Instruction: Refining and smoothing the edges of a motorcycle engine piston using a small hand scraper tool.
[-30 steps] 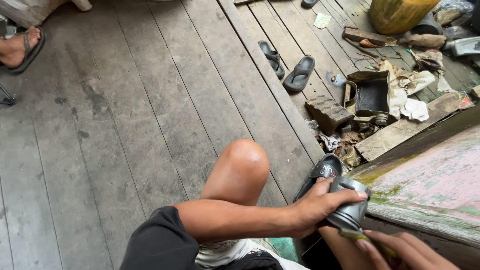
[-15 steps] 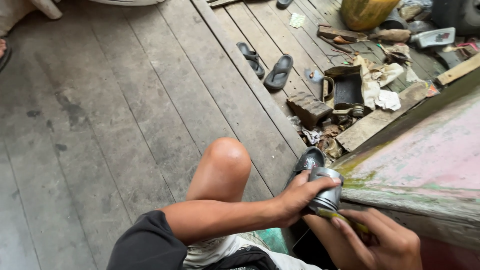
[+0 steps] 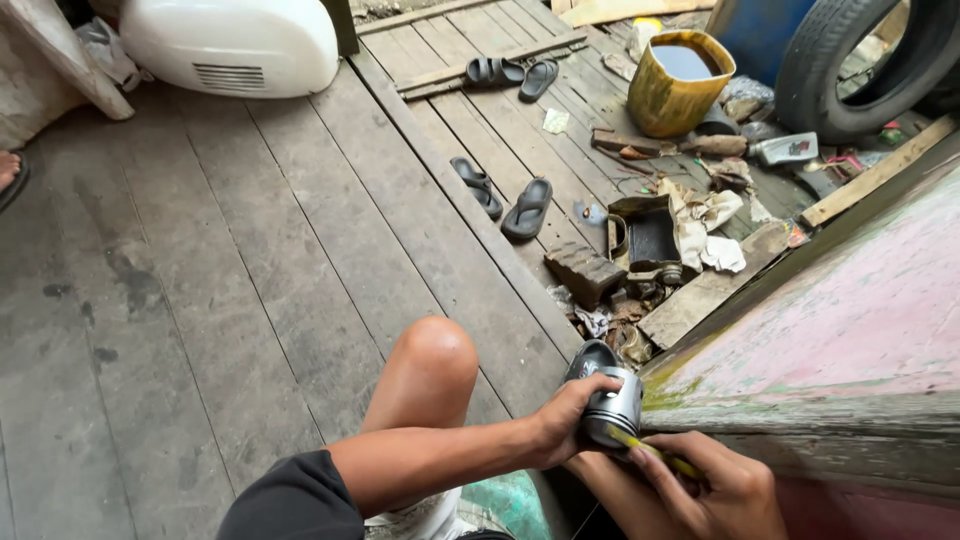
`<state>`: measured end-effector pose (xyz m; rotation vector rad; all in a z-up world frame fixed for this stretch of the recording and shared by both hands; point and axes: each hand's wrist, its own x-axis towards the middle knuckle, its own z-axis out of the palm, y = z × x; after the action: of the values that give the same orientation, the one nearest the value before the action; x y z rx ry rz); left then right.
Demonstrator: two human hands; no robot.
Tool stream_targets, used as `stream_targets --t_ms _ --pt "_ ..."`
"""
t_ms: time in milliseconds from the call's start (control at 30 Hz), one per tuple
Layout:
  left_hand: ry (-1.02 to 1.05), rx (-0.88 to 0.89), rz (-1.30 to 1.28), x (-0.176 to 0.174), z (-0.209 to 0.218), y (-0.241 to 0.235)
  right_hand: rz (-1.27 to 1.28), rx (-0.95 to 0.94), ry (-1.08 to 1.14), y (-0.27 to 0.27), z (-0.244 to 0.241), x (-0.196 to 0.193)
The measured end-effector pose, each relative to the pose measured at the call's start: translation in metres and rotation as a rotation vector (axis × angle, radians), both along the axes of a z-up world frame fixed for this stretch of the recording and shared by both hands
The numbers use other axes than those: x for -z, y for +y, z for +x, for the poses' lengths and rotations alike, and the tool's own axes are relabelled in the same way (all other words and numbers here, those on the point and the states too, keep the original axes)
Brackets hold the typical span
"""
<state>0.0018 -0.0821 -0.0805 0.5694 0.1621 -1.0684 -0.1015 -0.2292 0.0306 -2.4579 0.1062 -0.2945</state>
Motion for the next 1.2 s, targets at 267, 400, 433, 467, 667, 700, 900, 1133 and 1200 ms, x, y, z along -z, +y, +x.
stream_targets --t_ms 267,400,433,467,667,700,900,1133,1200 --pt "-0.058 0.064 0.008 -0.003 0.001 0.004 0.033 0.063 0.142 -0.006 0.005 0.018" --pt "-0.057 0.118 0.048 0.006 0.003 -0.003 -0.136 0.136 0.164 -0.01 0.008 0.027" --pt "-0.052 0.106 0.081 0.009 0.003 -0.006 -0.157 0.135 0.155 -0.011 0.008 0.026" --pt "-0.048 0.094 0.114 0.011 0.004 -0.008 -0.178 0.135 0.146 -0.012 0.007 0.025" --pt "0.008 0.091 0.076 0.013 0.006 -0.018 -0.091 0.161 0.136 -0.009 0.012 0.023" --pt "0.014 0.089 0.074 0.013 0.005 -0.019 -0.094 0.158 0.142 -0.005 0.011 0.018" --pt "0.052 0.084 0.048 0.009 0.006 -0.018 -0.039 0.166 0.131 0.005 0.014 0.012" --pt "0.038 0.043 0.134 -0.002 0.009 -0.011 -0.025 0.18 0.144 0.009 0.014 0.01" --pt "0.039 0.035 0.128 -0.001 0.008 -0.01 -0.056 0.192 0.158 0.009 0.012 0.011"
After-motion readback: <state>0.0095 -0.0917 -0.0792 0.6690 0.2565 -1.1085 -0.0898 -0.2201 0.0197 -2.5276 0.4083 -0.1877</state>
